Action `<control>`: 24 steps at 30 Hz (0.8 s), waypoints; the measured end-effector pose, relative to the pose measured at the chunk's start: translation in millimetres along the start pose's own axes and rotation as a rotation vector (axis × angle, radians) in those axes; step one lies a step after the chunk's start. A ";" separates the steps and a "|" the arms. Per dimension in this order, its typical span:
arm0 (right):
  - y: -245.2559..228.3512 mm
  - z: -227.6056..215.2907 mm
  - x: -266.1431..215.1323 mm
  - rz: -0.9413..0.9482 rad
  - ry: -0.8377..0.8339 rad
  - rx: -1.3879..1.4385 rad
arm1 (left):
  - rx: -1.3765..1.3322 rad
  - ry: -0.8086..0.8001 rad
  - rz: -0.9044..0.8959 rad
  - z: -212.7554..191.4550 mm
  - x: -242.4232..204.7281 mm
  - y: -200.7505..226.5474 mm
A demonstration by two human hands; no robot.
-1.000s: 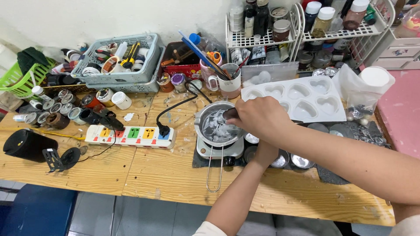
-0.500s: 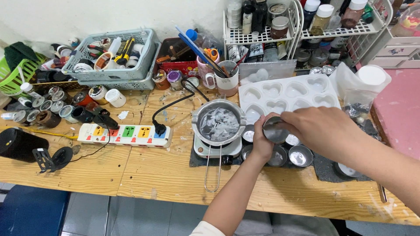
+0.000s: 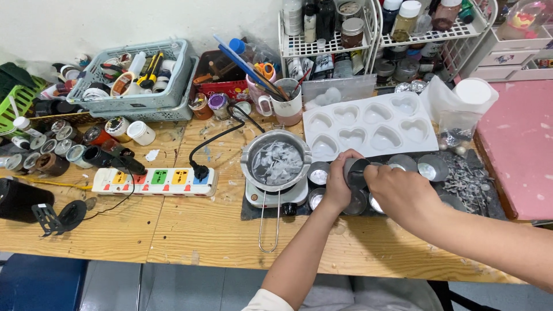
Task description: Scooping solid wax material into small metal candle molds on a workbench.
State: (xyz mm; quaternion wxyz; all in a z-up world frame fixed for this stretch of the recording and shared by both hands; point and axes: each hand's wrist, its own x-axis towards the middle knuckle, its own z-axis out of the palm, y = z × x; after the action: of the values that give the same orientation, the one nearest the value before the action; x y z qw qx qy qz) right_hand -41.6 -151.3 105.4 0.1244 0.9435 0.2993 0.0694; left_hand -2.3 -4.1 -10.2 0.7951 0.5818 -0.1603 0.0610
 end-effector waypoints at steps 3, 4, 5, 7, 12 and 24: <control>4.9 -5.3 3.1 0.051 -0.113 0.181 | -0.125 -0.020 -0.043 1.7 -3.6 -7.1; 5.8 -10.0 3.1 0.053 -0.115 0.182 | -0.126 -0.022 -0.046 4.3 -4.8 -1.9; 6.6 -14.6 3.1 0.075 -0.149 0.290 | -0.105 -0.020 -0.004 6.8 -6.1 3.3; 6.1 -19.7 5.7 0.093 -0.183 0.401 | -0.082 -0.015 0.036 7.9 -7.8 12.4; 5.0 -15.6 5.8 0.111 -0.251 0.558 | -0.159 -0.078 -0.017 3.4 -4.7 1.6; 3.1 -7.2 5.5 0.103 -0.188 0.635 | -0.001 -0.093 0.005 3.6 -1.6 23.2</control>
State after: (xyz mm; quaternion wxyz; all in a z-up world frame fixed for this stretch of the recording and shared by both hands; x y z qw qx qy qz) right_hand -36.9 -149.2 113.4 -0.1526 0.9512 0.2453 -0.1084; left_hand -11.0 0.0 11.3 0.7869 0.5832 -0.1983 0.0358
